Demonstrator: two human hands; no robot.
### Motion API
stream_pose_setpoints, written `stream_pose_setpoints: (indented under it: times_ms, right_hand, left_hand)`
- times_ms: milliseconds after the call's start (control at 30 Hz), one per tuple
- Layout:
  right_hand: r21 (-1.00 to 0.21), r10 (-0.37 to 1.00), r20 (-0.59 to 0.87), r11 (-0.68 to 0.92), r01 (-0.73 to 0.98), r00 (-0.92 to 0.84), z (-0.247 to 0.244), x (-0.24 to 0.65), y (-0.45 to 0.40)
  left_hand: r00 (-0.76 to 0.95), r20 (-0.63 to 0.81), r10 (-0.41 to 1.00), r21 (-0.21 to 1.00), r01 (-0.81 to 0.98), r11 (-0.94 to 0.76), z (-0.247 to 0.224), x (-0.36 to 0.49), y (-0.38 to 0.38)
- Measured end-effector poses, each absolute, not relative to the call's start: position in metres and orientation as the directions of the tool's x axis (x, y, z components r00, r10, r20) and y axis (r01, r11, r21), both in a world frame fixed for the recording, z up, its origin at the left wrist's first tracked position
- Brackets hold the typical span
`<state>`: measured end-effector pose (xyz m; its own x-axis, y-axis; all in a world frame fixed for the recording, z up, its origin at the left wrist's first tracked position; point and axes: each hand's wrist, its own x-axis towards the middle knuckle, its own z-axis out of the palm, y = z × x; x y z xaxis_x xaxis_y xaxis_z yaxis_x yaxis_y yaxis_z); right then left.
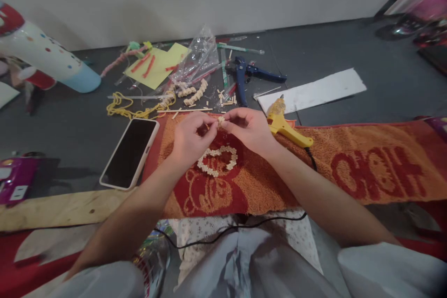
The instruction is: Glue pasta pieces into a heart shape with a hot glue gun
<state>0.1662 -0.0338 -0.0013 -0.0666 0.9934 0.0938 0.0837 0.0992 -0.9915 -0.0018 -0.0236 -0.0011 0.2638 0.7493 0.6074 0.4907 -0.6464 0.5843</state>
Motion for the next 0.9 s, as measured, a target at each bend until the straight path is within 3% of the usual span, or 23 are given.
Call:
stream_pose_setpoints:
  times_ms: [533,900]
  right_hand:
    - [-0.997,0.997,0.063,0.065,0.039,-0.039,-0.0016,0.1593,-0.0374]
    - [-0.993,0.996,-0.034,-0.043,-0.11,-0.078,0.0015,0.1638,-0.0343]
  left_hand:
    - [0.276,0.642,0.715,0.492,0.566,-0.661,-0.0042,-0.0027,-0.0236]
    - [0.231,0.608,0.76,0.624,0.453,-0.637,-0.0004,-0.0003,-0.0252]
